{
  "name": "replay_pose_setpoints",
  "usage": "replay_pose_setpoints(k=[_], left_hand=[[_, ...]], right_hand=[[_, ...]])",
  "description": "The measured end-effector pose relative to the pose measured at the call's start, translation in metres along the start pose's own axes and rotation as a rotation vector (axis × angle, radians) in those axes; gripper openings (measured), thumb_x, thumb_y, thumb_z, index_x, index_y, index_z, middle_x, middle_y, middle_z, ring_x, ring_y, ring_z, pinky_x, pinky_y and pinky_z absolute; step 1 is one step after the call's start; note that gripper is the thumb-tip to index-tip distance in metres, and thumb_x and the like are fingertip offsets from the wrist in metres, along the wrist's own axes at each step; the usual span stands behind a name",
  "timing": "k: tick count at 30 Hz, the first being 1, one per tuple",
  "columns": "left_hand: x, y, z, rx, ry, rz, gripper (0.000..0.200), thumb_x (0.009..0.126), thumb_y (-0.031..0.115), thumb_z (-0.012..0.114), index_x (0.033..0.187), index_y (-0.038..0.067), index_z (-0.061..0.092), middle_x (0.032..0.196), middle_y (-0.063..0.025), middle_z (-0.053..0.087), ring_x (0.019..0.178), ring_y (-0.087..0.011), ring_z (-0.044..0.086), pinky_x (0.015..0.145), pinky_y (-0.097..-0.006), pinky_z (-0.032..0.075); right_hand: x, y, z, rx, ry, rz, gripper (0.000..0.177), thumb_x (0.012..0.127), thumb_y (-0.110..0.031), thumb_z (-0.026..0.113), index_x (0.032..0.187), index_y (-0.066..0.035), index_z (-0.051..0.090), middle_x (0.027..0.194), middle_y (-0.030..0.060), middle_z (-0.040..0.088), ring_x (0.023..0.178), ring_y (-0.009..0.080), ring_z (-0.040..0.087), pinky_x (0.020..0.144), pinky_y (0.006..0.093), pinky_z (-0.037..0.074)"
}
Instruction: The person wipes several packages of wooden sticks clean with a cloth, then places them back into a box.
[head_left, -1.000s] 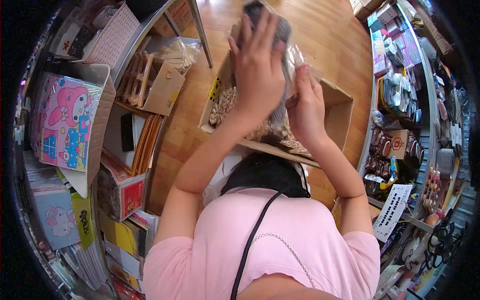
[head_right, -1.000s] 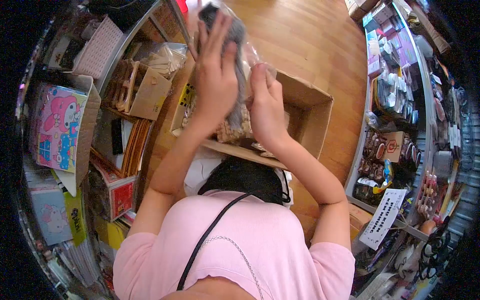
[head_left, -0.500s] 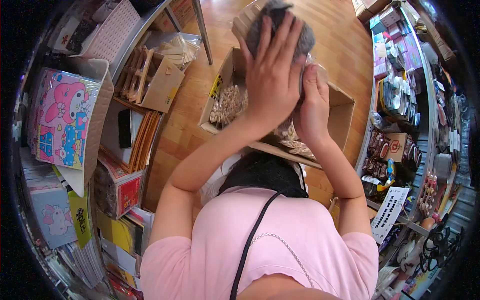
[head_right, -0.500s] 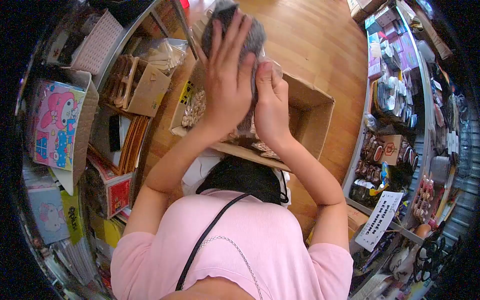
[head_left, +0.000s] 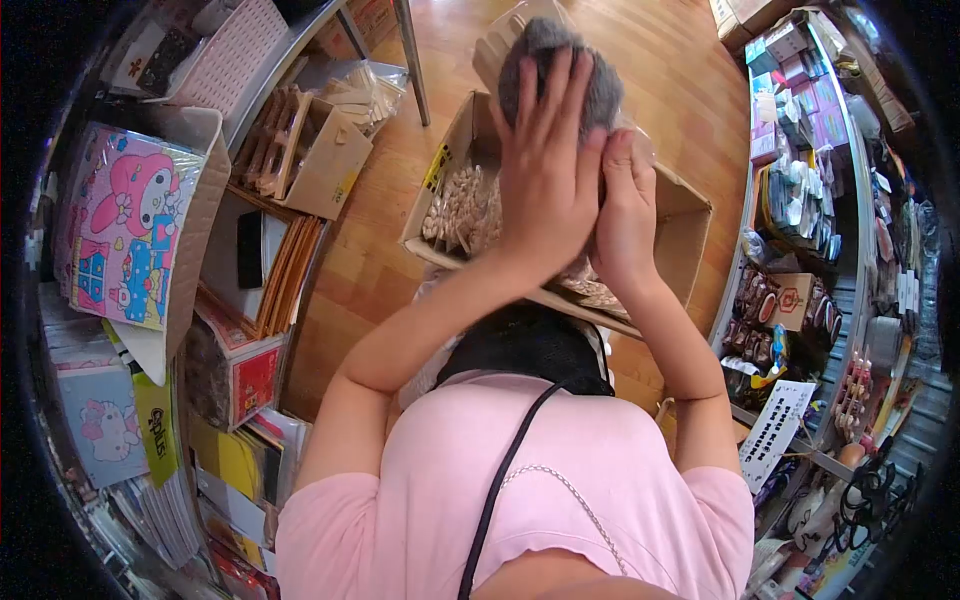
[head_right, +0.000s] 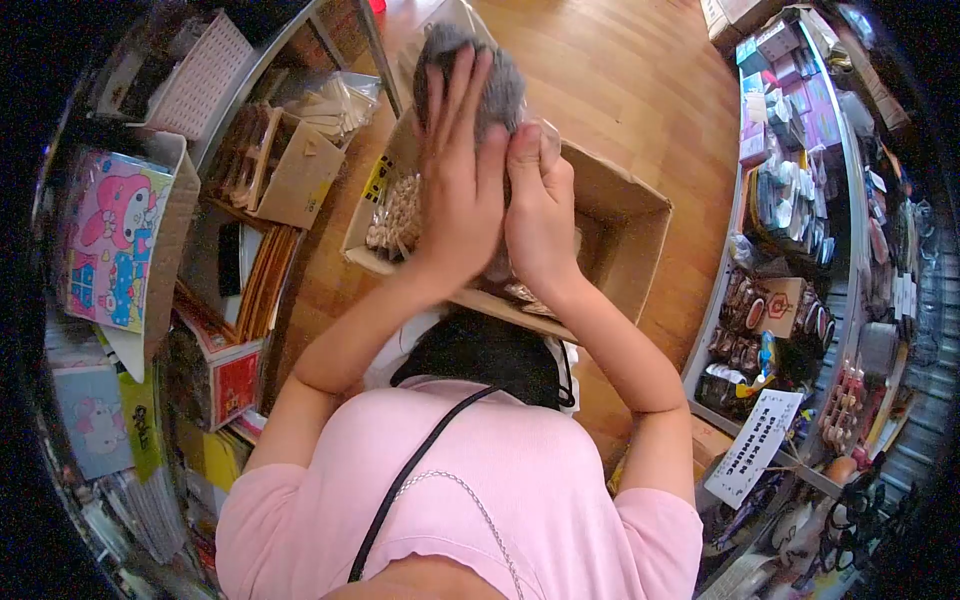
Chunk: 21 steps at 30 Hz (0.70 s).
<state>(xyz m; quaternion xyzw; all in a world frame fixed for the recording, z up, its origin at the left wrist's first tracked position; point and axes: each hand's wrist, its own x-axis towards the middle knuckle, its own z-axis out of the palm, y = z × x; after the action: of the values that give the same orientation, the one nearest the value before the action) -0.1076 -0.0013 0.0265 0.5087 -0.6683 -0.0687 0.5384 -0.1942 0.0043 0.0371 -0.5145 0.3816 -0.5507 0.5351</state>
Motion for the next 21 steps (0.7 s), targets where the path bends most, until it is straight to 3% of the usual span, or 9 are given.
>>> replay_pose_setpoints(k=[2,4,6,8,10,13,18,20,21], left_hand=[[0.025,-0.008,-0.006,-0.026,-0.001,0.036,0.050,0.094,0.025,0.036,0.139,0.005,0.026,0.145,-0.0139,0.023,0.134,-0.0406,0.014,0.106,-0.0553,0.007],[0.057,-0.015,-0.015,-0.076,0.182,-0.015,0.041,0.096,0.018,0.036,0.132,0.000,0.036,0.137,-0.0200,0.036,0.128,-0.0328,0.032,0.106,-0.0384,0.026],[0.071,-0.044,-0.017,-0.088,0.173,-0.199,0.040,0.096,0.020,0.036,0.132,0.001,0.037,0.134,-0.0214,0.039,0.128,-0.0332,0.032,0.107,-0.0376,0.024],[0.058,-0.066,-0.014,-0.367,-0.015,-0.321,0.047,0.096,0.026,0.034,0.135,0.000,0.031,0.139,-0.0202,0.033,0.130,-0.0358,0.027,0.106,-0.0401,0.020],[0.030,-0.043,0.001,-0.254,0.212,-0.256,0.049,0.094,0.024,0.036,0.139,0.006,0.027,0.145,-0.0133,0.023,0.134,-0.0406,0.012,0.106,-0.0560,0.005],[-0.005,-0.001,0.008,-0.093,0.089,-0.102,0.048,0.094,0.025,0.035,0.138,0.006,0.028,0.145,-0.0125,0.024,0.134,-0.0398,0.015,0.106,-0.0566,0.005],[0.042,-0.011,-0.002,-0.094,0.102,0.026,0.046,0.094,0.024,0.037,0.136,0.007,0.032,0.144,-0.0119,0.028,0.134,-0.0391,0.017,0.105,-0.0581,0.007],[0.073,-0.015,-0.016,-0.389,0.116,-0.287,0.038,0.096,0.021,0.034,0.130,0.005,0.042,0.134,-0.0179,0.042,0.128,-0.0339,0.031,0.106,-0.0404,0.026],[0.074,-0.044,-0.018,-0.423,0.113,-0.296,0.040,0.096,0.021,0.034,0.131,0.003,0.040,0.136,-0.0175,0.039,0.128,-0.0330,0.032,0.106,-0.0391,0.025]], right_hand=[[-0.002,0.001,0.005,0.087,0.010,-0.034,0.042,0.098,-0.033,0.034,0.107,0.002,0.057,0.090,0.0009,0.058,0.084,0.0072,0.046,0.078,0.0241,0.040],[-0.007,0.009,0.001,0.060,-0.083,0.111,0.032,0.096,-0.033,0.040,0.099,-0.005,0.055,0.088,-0.0004,0.055,0.078,0.0066,0.049,0.070,0.0230,0.042],[-0.014,0.006,0.003,0.025,-0.090,0.104,0.033,0.096,-0.035,0.042,0.095,-0.006,0.057,0.078,-0.0041,0.051,0.066,0.0040,0.044,0.057,0.0203,0.037],[-0.013,-0.001,0.005,-0.162,-0.087,0.092,0.042,0.098,-0.031,0.036,0.119,0.001,0.053,0.074,-0.0028,0.044,0.072,0.0063,0.039,0.067,0.0226,0.036],[-0.008,-0.002,0.004,-0.178,-0.063,0.082,0.042,0.098,-0.032,0.036,0.113,0.002,0.056,0.080,-0.0010,0.051,0.077,0.0071,0.043,0.072,0.0234,0.039],[0.003,-0.001,0.004,0.007,-0.030,-0.012,0.044,0.098,-0.035,0.035,0.108,0.002,0.056,0.097,0.0029,0.060,0.089,0.0081,0.047,0.082,0.0242,0.039],[0.001,0.003,0.001,0.059,-0.056,-0.040,0.032,0.096,-0.032,0.041,0.099,-0.005,0.056,0.089,-0.0002,0.057,0.078,0.0054,0.050,0.067,0.0202,0.041],[-0.013,0.000,0.008,0.036,-0.128,0.090,0.042,0.097,-0.035,0.036,0.093,0.001,0.056,0.070,-0.0008,0.052,0.068,0.0075,0.040,0.063,0.0240,0.038],[-0.013,0.000,0.007,0.035,-0.128,0.090,0.042,0.097,-0.035,0.036,0.093,0.001,0.056,0.070,-0.0008,0.052,0.068,0.0075,0.040,0.063,0.0240,0.038]])
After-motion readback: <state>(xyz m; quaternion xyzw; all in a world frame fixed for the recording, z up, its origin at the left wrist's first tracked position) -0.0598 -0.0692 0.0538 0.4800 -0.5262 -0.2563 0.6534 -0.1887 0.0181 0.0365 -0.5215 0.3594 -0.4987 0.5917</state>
